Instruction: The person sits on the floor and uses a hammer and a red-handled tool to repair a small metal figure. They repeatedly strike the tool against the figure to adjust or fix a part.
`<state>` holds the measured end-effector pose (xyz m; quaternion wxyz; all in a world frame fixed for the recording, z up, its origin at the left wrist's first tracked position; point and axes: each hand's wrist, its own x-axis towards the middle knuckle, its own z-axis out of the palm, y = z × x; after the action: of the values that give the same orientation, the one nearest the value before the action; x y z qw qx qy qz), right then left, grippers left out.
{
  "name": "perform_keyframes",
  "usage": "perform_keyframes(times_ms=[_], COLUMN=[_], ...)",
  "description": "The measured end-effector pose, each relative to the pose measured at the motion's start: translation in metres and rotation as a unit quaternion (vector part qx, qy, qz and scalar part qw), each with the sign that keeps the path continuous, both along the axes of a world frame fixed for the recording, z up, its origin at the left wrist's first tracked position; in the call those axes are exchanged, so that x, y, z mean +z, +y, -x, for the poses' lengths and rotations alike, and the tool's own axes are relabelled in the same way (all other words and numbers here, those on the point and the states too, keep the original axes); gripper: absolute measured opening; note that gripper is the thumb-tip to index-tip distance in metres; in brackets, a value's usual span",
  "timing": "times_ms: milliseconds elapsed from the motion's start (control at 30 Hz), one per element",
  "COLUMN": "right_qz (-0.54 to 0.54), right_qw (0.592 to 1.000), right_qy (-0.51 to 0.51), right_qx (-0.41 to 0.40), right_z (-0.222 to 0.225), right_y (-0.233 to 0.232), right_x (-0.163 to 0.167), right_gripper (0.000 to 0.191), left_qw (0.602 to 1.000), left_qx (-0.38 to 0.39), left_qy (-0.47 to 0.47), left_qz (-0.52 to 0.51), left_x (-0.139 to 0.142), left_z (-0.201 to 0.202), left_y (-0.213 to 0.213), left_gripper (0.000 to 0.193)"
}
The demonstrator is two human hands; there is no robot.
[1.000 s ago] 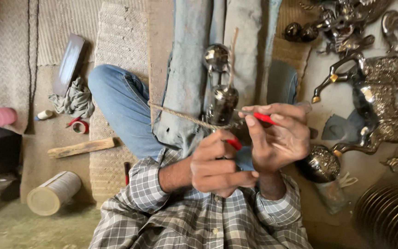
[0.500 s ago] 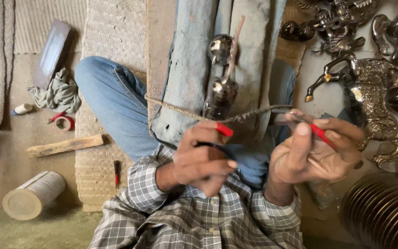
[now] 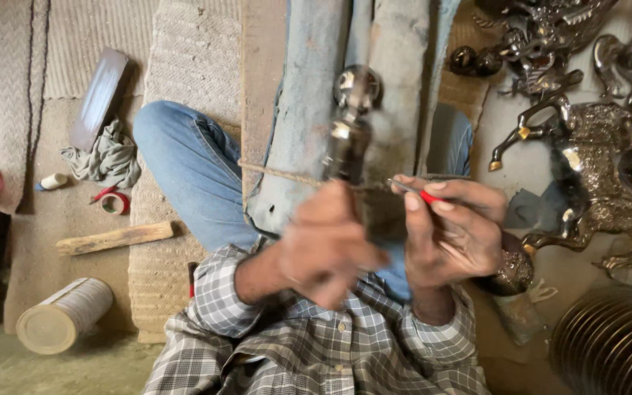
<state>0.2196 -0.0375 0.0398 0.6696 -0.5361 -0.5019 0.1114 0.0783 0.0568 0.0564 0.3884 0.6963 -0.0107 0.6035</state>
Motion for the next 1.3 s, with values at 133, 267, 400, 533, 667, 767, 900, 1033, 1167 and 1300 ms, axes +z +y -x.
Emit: perform_keyframes(times_ms=[133,267,400,533,667,767,900,1033,1167,1300], right_qz=[-0.012,0.001,0.001,0.018,0.031,0.042,0.046,0.049,0.055,0.064], right_qw=[1.000,0.999,0.993,0.987,0.975,0.970,0.966,0.966,0.966,0.969], right_qy=[-0.025,-0.050,-0.120,-0.159,-0.220,-0.239,-0.252,-0.253,-0.251,-0.239], right_qx=[0.000,-0.003,-0.020,-0.023,-0.017,-0.029,-0.022,-0.017,-0.003,-0.006], right_z=[-0.002,-0.002,0.001,-0.001,-0.005,-0.005,-0.005,-0.009,-0.011,-0.010], right_y=[0.017,0.021,0.017,0.017,0.020,0.021,0.020,0.021,0.022,0.020], right_x=[0.006,0.009,0.009,0.013,0.022,0.028,0.031,0.033,0.035,0.034], right_gripper=[0.030,0.028,0.026,0.026,0.027,0.026,0.025,0.026,0.026,0.026], left_qw=[0.984,0.980,0.960,0.938,0.943,0.947,0.950,0.954,0.955,0.956], left_qx=[0.012,0.011,0.169,0.280,0.290,0.280,0.272,0.262,0.260,0.258], left_qy=[0.098,0.097,0.073,0.083,0.068,0.047,0.037,0.039,0.038,0.040], left_qz=[-0.149,-0.172,-0.212,-0.188,-0.151,-0.152,-0.149,-0.143,-0.137,-0.135], left_x=[-0.005,-0.018,-0.023,-0.029,-0.040,-0.046,-0.045,-0.043,-0.042,-0.041], left_z=[-0.021,-0.021,-0.017,-0.013,-0.018,-0.021,-0.021,-0.018,-0.018,-0.017], left_y=[-0.011,-0.017,-0.023,-0.035,-0.042,-0.041,-0.039,-0.037,-0.036,-0.036], left_gripper=[0.016,0.022,0.028,0.027,0.019,0.016,0.018,0.019,0.019,0.021])
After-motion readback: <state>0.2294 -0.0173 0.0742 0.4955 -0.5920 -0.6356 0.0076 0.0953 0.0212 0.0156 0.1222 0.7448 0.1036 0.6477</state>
